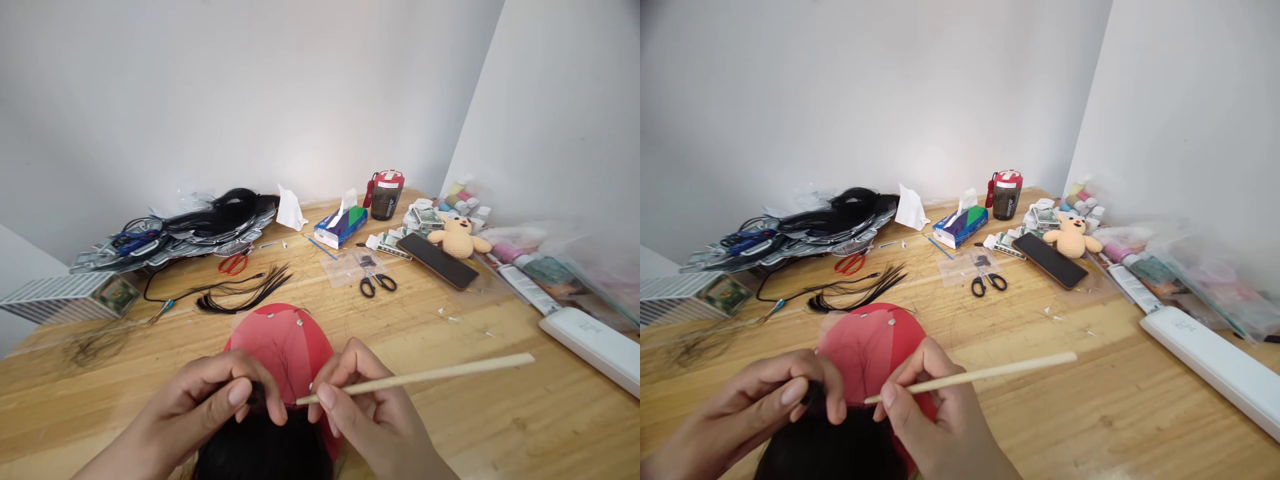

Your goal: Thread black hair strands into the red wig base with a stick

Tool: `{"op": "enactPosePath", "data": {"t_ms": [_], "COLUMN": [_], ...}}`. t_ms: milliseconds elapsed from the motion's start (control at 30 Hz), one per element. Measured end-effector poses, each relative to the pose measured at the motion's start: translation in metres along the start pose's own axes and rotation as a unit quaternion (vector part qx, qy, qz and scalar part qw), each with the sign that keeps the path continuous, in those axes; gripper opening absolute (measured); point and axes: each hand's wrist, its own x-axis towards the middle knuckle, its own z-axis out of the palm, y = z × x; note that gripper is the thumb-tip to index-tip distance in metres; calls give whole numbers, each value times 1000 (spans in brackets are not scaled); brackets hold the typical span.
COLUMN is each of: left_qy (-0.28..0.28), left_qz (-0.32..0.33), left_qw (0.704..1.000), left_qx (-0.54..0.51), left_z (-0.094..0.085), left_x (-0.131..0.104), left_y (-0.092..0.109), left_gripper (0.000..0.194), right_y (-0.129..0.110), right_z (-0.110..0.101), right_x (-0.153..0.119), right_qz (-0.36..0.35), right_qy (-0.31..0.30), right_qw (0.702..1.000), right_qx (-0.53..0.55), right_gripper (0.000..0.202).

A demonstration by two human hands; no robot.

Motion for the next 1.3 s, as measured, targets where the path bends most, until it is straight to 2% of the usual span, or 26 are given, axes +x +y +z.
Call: {"op": "enactPosePath", "data": {"t_ms": [100,300,433,767,1033,1300], "left_qy": [-6,-20,-19,-22,-36,-48], "left_qz": [-6,11,24,34,43,31], "left_qw": [1000,1000,998,995,991,990], "left_qx": [1,16,47,87,124,126], "left_z": [-1,-2,-1,4,2,1], "left_x": [-1,0,1,3,2,0], "left_y": [-2,-1,1,6,7,5], "left_gripper": [42,43,48,54,53,53], "right_y": [-3,7,10,12,-5,-6], "right_z": [-2,-6,-7,-4,2,3], "right_x": [-1,1,3,4,7,5], "right_qz": [10,1,15,51,93,110], "right_qy": [-12,-39,-31,-12,9,24], "right_qw": [1000,999,998,997,995,994], "right_qx": [-14,20,54,48,33,15], "right_gripper": [42,38,40,48,61,65]}}
